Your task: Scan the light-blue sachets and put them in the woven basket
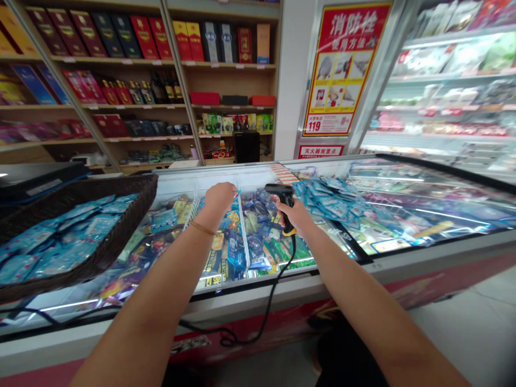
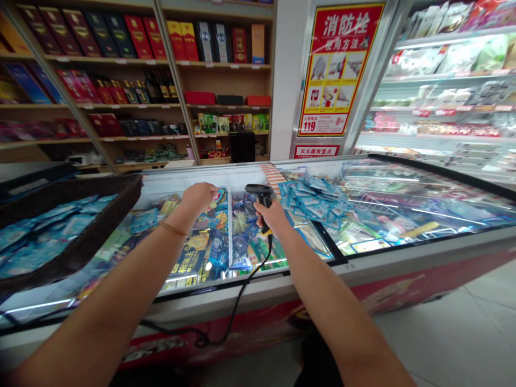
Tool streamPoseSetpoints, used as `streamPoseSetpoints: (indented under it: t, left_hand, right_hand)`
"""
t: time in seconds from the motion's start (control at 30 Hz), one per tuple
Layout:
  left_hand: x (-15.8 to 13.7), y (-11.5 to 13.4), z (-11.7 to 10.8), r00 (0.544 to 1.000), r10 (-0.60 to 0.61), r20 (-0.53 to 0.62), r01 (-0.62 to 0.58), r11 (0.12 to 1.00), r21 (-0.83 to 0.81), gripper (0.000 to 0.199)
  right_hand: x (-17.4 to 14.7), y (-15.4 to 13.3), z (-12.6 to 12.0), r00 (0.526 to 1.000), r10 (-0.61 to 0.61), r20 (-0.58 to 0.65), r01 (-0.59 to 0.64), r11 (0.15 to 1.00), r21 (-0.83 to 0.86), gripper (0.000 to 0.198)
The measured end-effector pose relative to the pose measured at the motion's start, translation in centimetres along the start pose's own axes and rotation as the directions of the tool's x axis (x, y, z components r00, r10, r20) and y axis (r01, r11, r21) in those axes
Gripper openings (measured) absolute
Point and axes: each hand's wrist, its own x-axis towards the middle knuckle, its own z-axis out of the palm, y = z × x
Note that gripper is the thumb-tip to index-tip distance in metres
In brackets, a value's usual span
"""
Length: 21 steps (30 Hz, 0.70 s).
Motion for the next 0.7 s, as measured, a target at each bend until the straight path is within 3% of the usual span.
streamPoseSetpoints:
  t: [0.2, 0.37, 0.53, 0.7]
  left_hand:
    - [-0.2, 1.5, 2.7, 0.991, 0.085, -0.101, -0.097, 0.987, -0.128, 0.027]
    - [-0.5, 0.5, 5.1, 0.974, 0.083, -0.212, -0.142, 0.95, -0.279, 0.018]
    - [-0.4, -1.5, 5.5, 0.969, 0.014, -0.247, -0.108, 0.922, -0.371, 0.01]
    - [-1.0, -1.9, 5.0, 0.955, 0.002, -0.295, -0.126, 0.907, -0.402, 0.021]
  right_hand:
    - [0.4, 0.4, -0.2, 1.0, -0.019, 0.022, 0.018, 0.999, 0.051, 0.023]
    - [0.4, 0.5, -0.2, 0.999, -0.035, 0.026, 0.034, 0.998, 0.045, 0.026]
    - [0.2, 0.5, -0.1, 0.999, -0.03, 0.016, 0.03, 0.999, 0.018, 0.026]
    - [0.2, 0.8, -0.2, 0.998, -0.037, 0.047, 0.036, 0.999, 0.022, 0.026]
